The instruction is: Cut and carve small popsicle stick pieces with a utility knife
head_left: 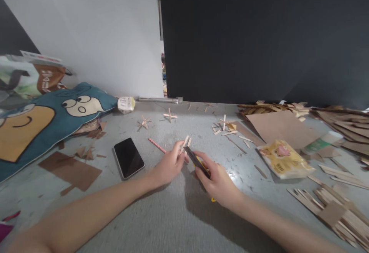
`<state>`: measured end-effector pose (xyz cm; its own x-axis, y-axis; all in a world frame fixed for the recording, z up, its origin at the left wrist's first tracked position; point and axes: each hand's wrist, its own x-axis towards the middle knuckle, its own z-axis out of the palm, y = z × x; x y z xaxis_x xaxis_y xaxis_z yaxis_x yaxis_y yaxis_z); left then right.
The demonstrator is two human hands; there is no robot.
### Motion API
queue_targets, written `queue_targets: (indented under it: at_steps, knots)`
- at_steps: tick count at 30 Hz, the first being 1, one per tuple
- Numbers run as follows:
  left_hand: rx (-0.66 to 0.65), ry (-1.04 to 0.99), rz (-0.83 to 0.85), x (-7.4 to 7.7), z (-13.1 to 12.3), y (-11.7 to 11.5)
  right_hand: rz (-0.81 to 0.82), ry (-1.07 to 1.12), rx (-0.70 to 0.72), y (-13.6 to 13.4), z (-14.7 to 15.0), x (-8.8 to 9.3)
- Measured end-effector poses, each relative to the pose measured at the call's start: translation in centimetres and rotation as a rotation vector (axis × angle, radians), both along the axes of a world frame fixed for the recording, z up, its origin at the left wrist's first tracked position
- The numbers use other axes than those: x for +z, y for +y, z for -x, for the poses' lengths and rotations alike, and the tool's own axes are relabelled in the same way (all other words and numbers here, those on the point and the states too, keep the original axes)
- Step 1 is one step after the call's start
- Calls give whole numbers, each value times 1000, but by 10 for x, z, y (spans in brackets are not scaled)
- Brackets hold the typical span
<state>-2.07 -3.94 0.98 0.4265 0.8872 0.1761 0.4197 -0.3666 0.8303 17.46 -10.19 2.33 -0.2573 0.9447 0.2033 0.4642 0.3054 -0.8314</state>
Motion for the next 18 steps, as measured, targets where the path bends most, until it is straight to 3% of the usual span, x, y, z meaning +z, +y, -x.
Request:
queue_targets:
  at_steps: [5, 12, 18]
  knots:
    - [-30, 18, 29, 1, 0, -1, -66, -40, 5, 5, -2, -4]
    - [-67, 12, 19, -8, 1, 4, -126, -1, 9, 6, -1, -8]
    - [-79, 37, 12, -4, 1, 1, -143, -77, -15, -2, 2, -7]
